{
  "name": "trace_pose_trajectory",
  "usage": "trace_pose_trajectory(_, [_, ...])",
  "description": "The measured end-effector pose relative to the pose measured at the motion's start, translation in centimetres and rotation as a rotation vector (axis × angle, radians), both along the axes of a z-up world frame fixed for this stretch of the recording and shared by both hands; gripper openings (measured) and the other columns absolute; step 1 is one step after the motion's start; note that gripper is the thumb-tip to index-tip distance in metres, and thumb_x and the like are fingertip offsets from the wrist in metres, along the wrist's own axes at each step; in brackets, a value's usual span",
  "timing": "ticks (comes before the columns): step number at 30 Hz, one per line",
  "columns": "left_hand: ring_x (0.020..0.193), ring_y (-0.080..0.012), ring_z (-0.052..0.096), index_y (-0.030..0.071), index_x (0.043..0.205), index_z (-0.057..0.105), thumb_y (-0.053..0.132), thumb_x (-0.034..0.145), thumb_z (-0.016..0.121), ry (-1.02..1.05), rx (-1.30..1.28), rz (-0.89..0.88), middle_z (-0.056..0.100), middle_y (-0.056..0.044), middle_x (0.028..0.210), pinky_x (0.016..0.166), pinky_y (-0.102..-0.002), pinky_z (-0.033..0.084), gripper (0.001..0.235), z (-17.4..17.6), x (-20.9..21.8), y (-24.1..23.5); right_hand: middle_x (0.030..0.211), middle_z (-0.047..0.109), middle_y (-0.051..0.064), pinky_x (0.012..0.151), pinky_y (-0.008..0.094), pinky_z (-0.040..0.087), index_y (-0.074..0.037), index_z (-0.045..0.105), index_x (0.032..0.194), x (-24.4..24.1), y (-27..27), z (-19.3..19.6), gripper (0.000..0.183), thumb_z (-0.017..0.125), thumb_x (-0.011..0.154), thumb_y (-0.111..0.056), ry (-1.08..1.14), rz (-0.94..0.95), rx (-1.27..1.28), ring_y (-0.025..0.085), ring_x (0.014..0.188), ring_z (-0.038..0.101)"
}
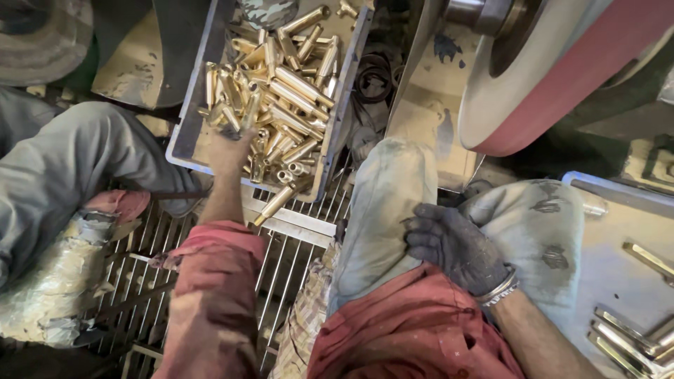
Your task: The person uses a belt sander to smooth several L-shaped metal handles, holding them with gloved hands and moving them against the abrasive belt before placing them in a blue tray.
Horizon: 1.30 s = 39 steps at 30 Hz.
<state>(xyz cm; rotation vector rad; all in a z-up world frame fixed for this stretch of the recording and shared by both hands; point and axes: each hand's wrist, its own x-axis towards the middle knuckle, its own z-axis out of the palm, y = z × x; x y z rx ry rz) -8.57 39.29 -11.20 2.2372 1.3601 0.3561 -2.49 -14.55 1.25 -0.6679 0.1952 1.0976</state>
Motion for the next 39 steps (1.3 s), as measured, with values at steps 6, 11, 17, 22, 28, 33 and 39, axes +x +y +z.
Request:
trace_pose_trajectory(6, [0.094, -0.0221, 0.069, 0.0, 0.127, 0.056, 0.037, 0.088, 0.08, -0.344, -0.122, 0.058, 0.071, -0.013, 0.11, 0.085, -0.036, 0.056, 0.059, 3.2, -3.0, -1.7, 0.118, 0.07, 0.016, 0.092, 0.045, 0.057, -0.001, 0.057, 0.135, 0.2, -0.1, 1.1, 0.05, 0.053, 0.101, -0.038, 0.027, -0.042, -0.06, 0.029, 0.102, 0.069])
trace_pose_trajectory(11, [0.088, -0.0176, 0.058, -0.001, 0.12, 0.06, 0.035, 0.102, 0.075, -0.5, -0.491, -0.239, 0.065, -0.009, 0.106, 0.076, -0.031, 0.049, 0.043, 7.2, -4.0, -11.5, 0.116, 0.07, 0.011, 0.089, 0.045, 0.057, -0.003, 0.058, 0.135, 0.3, -1.6, 2.9, 0.047, 0.057, 0.104, -0.038, 0.078, -0.198, -0.061, 0.026, 0.098, 0.068])
trace_pose_trajectory(17, [0.084, -0.0412, 0.065, -0.004, 0.117, 0.063, 0.039, 0.104, 0.061, 0.133, -0.223, -0.695, 0.069, -0.024, 0.092, 0.077, -0.052, 0.052, 0.045, 12.3, -1.1, -25.5, 0.121, 0.068, 0.013, 0.093, 0.041, 0.058, -0.006, 0.058, 0.136, 0.5, -10.1, 4.2, 0.045, 0.061, 0.102, -0.036, -0.161, -0.568, 0.047, 0.025, 0.104, 0.069])
trace_pose_trajectory(22, [0.107, -0.046, 0.058, 0.003, 0.135, 0.064, 0.026, 0.104, 0.059, -0.136, 0.06, -1.061, 0.061, -0.024, 0.114, 0.094, -0.054, 0.048, 0.038, 13.4, 1.1, -30.1, 0.119, 0.068, 0.014, 0.092, 0.04, 0.058, -0.004, 0.059, 0.132, -2.4, -19.9, 1.4, 0.04, 0.064, 0.104, -0.031, -0.09, -0.851, -0.037, 0.026, 0.104, 0.07])
trace_pose_trajectory(28, [0.101, -0.0406, 0.059, 0.01, 0.122, 0.072, 0.02, 0.096, 0.066, -0.025, 0.287, -1.163, 0.063, -0.017, 0.111, 0.093, -0.047, 0.05, 0.028, 12.0, 1.1, -30.6, 0.107, 0.072, 0.013, 0.094, 0.049, 0.056, -0.005, 0.064, 0.113, -6.9, -30.8, -5.6, 0.028, 0.067, 0.098, -0.028, -0.693, -0.097, -1.974, 0.033, 0.101, 0.07])
trace_pose_trajectory(33, [0.102, -0.0382, 0.061, 0.008, 0.122, 0.073, 0.021, 0.091, 0.069, -0.13, 0.269, -1.13, 0.062, -0.017, 0.115, 0.095, -0.047, 0.052, 0.034, 10.8, 0.5, -30.4, 0.107, 0.074, 0.011, 0.101, 0.054, 0.039, -0.015, 0.071, 0.103, -9.0, -35.4, -9.7, 0.024, 0.061, 0.081, -0.019, -1.244, 0.377, -2.401, 0.031, 0.103, 0.071])
trace_pose_trajectory(39, [0.109, -0.0416, 0.061, 0.0, 0.119, 0.064, 0.027, 0.094, 0.069, -0.233, 0.148, -0.999, 0.056, -0.024, 0.124, 0.097, -0.045, 0.052, 0.037, 9.7, -1.4, -30.4, 0.094, 0.075, 0.008, 0.101, 0.052, 0.043, -0.019, 0.075, 0.098, -5.3, -37.5, -12.0, 0.018, 0.06, 0.092, -0.026, -0.93, 0.85, -2.118, 0.028, 0.095, 0.072])
